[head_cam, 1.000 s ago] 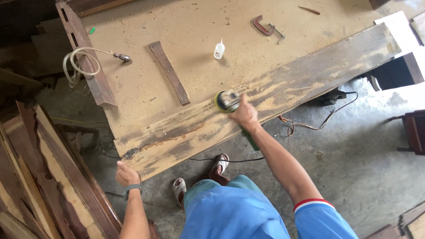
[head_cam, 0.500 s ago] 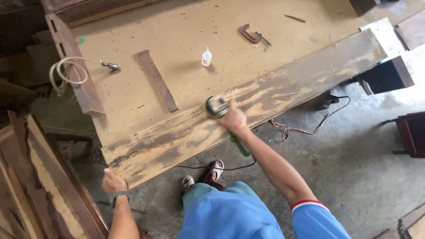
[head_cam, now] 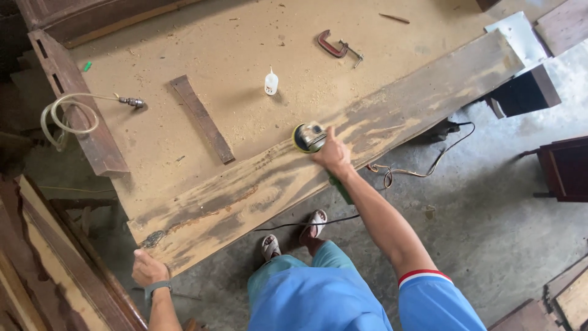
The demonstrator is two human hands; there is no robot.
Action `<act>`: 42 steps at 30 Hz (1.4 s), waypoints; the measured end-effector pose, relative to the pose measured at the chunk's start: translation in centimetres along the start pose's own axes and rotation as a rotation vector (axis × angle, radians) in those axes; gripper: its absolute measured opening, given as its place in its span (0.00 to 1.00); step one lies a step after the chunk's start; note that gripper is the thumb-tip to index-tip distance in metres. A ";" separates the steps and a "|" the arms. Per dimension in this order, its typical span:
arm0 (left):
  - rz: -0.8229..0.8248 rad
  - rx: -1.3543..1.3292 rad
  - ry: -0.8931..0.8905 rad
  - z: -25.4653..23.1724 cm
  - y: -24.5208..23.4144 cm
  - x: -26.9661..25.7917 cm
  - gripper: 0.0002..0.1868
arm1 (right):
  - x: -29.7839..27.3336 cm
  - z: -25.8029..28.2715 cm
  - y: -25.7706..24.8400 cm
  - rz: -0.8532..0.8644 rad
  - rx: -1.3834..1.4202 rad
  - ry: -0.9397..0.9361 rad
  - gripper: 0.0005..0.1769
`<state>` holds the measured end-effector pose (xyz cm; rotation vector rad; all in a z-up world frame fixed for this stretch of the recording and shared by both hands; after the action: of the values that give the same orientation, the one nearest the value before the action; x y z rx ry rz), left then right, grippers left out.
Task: Sanding a wooden board using an angle grinder in a workshop environment.
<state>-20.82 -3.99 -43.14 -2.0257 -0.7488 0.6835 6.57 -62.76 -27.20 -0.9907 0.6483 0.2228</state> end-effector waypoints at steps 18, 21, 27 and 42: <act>-0.092 0.102 -0.010 -0.3 -0.2 -0.7 0.44 | 5.1 -12.6 -11.3 -0.290 0.259 0.325 0.51; -0.070 0.038 -0.006 -0.3 0.0 -0.6 0.42 | 2.9 -11.7 -9.9 -0.283 0.307 0.323 0.50; -0.023 0.035 -0.020 -0.3 -0.2 -0.6 0.47 | -1.8 -6.6 -4.4 -0.100 0.227 0.207 0.44; -0.053 -0.008 0.012 0.8 0.3 0.0 0.48 | -5.8 4.4 7.2 0.177 -0.143 -0.205 0.52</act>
<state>-21.31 -3.76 -43.81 -2.0083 -0.7965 0.6381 0.48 -54.52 -27.12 -1.0317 0.5375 0.5262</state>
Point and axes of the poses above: each hand's wrist, its own x-axis towards the middle knuckle, its own y-axis out of the palm, z = x × y, the point moved 7 cm from there along x, towards the middle knuckle, and after that the axes turned 10 degrees about z, right-handed, at the moved point
